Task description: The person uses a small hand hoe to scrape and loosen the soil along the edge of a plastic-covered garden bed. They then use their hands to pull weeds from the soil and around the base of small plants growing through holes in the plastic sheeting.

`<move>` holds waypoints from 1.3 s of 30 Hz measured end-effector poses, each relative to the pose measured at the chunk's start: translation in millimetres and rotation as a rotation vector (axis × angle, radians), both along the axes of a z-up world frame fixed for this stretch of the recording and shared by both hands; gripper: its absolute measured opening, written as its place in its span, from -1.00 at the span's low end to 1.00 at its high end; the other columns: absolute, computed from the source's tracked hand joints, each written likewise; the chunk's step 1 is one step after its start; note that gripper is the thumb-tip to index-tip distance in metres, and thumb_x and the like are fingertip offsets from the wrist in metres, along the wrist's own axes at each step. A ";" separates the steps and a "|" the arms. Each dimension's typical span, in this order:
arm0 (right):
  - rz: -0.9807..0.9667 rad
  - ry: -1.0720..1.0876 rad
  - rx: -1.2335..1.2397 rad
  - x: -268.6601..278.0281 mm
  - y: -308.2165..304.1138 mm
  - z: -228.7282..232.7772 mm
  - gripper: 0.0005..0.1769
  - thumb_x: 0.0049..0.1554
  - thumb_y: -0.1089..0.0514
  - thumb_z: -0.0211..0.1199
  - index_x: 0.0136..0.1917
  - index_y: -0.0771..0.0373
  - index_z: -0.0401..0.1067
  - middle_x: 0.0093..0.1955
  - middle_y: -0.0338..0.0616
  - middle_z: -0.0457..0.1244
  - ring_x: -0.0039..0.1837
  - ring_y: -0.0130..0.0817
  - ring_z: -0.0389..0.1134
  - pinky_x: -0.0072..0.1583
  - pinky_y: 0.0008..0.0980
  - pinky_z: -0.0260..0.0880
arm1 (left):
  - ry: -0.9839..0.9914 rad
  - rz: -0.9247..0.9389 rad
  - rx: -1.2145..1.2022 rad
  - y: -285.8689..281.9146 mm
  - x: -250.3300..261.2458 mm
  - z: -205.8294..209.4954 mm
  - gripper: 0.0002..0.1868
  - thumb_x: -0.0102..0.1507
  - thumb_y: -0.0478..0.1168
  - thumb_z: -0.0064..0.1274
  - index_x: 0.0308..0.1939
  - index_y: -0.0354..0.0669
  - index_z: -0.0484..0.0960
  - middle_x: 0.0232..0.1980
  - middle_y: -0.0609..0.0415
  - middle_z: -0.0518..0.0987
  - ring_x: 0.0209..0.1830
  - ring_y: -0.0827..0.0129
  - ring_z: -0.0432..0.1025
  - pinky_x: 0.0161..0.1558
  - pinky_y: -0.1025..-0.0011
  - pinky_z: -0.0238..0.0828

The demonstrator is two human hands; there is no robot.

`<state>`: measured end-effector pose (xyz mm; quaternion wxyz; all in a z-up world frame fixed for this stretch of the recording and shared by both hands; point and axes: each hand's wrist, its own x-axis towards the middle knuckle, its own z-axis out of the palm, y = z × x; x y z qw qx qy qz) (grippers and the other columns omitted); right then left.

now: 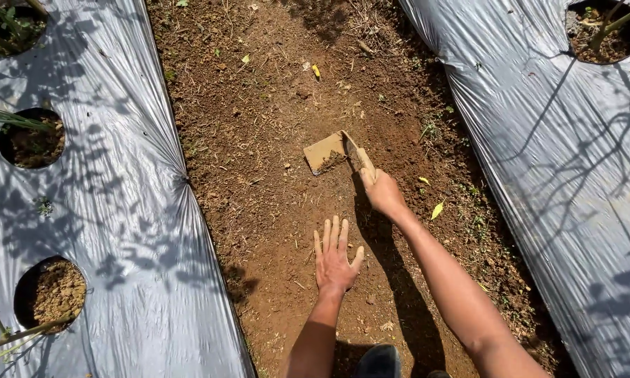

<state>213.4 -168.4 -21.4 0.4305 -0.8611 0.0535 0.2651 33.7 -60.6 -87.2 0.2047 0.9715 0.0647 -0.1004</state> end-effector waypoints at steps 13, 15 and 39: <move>-0.116 -0.020 0.235 -44.1 -53.8 -12.7 -0.48 0.38 -0.15 0.02 0.25 0.37 0.43 0.07 0.31 0.34 0.11 0.09 0.40 0.20 0.07 0.37 | -0.049 0.011 0.007 -3.7 -3.7 -6.8 -0.19 0.34 0.25 -0.30 0.59 0.24 -0.23 0.68 0.14 -0.25 0.67 0.25 -0.34 0.56 0.04 -0.57; -0.363 0.119 0.576 5.8 -0.3 -13.5 -0.63 0.32 -0.16 0.04 -0.14 0.13 0.22 -0.51 -0.24 0.09 -0.63 -0.43 0.09 -0.64 -0.42 0.11 | -0.050 -0.001 0.004 -0.8 1.0 -1.5 -0.21 0.35 0.25 -0.32 0.58 0.20 -0.19 0.68 0.13 -0.25 0.67 0.25 -0.33 0.56 0.04 -0.57; 0.236 0.122 -0.099 -51.5 -112.1 -46.3 -0.51 0.30 -0.08 0.05 0.21 0.38 0.46 -0.15 0.27 0.34 -0.09 0.05 0.37 -0.01 -0.01 0.35 | -0.011 -0.042 0.062 -1.5 -8.6 -14.7 -0.36 0.39 0.25 -0.47 0.47 0.12 -0.01 0.65 0.13 -0.22 0.67 0.25 -0.36 0.59 0.08 -0.56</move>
